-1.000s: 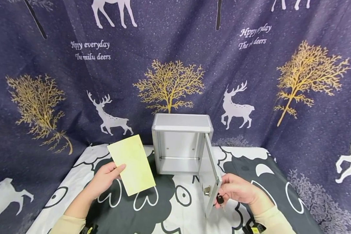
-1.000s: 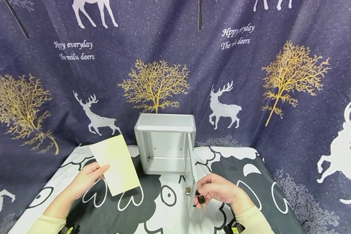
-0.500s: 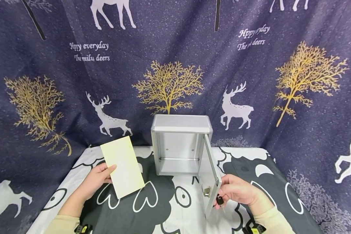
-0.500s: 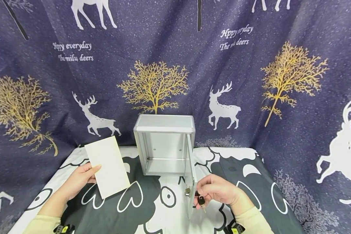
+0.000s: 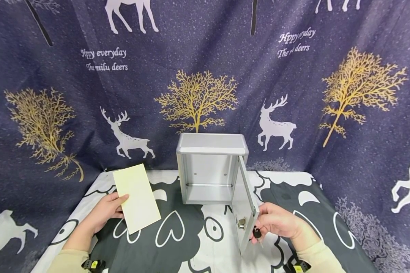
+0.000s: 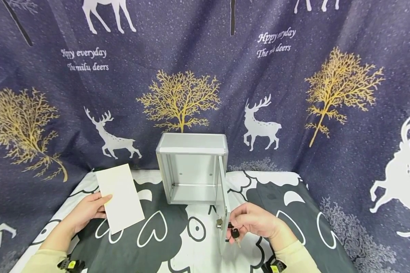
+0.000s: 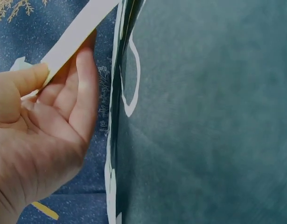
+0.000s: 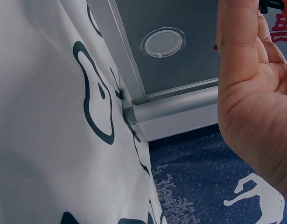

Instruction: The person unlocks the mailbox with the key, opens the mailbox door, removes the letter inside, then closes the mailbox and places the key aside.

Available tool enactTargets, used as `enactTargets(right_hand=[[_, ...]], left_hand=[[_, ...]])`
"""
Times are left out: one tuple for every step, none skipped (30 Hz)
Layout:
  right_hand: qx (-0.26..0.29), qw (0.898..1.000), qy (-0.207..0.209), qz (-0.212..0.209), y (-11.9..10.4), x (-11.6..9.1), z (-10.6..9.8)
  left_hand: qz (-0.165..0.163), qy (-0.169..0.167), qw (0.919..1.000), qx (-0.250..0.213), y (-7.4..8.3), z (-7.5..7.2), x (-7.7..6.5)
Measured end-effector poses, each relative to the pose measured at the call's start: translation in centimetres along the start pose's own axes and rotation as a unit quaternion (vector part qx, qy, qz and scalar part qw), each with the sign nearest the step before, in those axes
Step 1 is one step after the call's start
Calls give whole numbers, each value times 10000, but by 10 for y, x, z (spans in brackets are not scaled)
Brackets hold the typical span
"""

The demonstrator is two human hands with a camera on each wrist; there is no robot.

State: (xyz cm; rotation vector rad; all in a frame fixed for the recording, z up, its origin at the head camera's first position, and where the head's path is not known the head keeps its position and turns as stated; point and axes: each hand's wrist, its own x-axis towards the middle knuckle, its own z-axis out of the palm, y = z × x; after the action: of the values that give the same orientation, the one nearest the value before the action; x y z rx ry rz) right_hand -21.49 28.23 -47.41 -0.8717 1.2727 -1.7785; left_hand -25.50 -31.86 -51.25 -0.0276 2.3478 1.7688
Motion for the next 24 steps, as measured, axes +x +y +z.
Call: enactTargets(right_hand=[[8, 10000, 7, 3, 0, 0, 0], [17, 10000, 23, 21, 0, 0, 0], [22, 10000, 42, 36, 0, 0, 0], [25, 10000, 64, 53, 0, -1, -1], [25, 9999, 90, 71, 0, -1, -1], [33, 9999, 110, 90, 0, -1, -1], [36, 9999, 123, 107, 0, -1, -1], [34, 9998, 129, 113, 0, -1, -1], [29, 9998, 131, 114, 0, -1, -1], [23, 9998, 134, 114, 0, -1, -1], [17, 9998, 134, 113, -1, -1, -1], [14, 9998, 134, 115, -1, -1, -1], [7, 9998, 136, 112, -1, 0, -1], [3, 9998, 136, 111, -1, 0, -1], [-3, 9998, 136, 111, -1, 0, -1], [-9, 9998, 140, 111, -1, 0, -1], [-14, 9998, 142, 113, -1, 0, -1], [-13, 9998, 147, 120, -1, 0, -1], [-19, 9998, 150, 122, -1, 0, -1], [-20, 9998, 155, 131, -1, 0, 0], [-19, 9998, 164, 143, -1, 0, 0], [-24, 9997, 173, 149, -1, 0, 0], [-23, 9997, 181, 160, -1, 0, 0], [-28, 9997, 187, 168, -1, 0, 0]], left_hand=[[-28, 9, 10000, 13, -1, -1, 1], [-77, 27, 10000, 10, -2, -2, 2], [-126, 46, 9999, 9, -3, -3, 3], [-168, 42, 9998, 19, -4, -5, 3], [-212, 41, 9998, 28, -6, -6, 4], [-269, 38, 9996, 26, -7, -7, 5], [-316, 33, 9995, 24, -8, -8, 6], [-358, 27, 9994, 20, -9, -9, 6], [-394, 20, 9992, 19, -9, -10, 7], [-423, 4, 9991, 19, -10, -11, 8], [-452, -12, 9990, 18, -11, -12, 8], [-490, -25, 9988, 10, -11, -12, 9], [-517, -45, 9987, 16, -11, -13, 9], [-551, -57, 9985, 16, -11, -13, 9], [-577, -76, 9983, 25, -11, -13, 9], [-611, -86, 9981, 32, -10, -13, 9], [-632, -104, 9979, 46, -10, -13, 9], [-660, -113, 9977, 49, -10, -13, 9], [-673, -131, 9976, 65, -9, -12, 9], [-693, -135, 9975, 68, -9, -12, 8], [-692, -167, 9974, 90, -9, -12, 8], [-722, -159, 9972, 84, -9, -12, 9], [-728, -169, 9972, 99, -9, -12, 9], [-744, -165, 9970, 111, -9, -12, 10]])
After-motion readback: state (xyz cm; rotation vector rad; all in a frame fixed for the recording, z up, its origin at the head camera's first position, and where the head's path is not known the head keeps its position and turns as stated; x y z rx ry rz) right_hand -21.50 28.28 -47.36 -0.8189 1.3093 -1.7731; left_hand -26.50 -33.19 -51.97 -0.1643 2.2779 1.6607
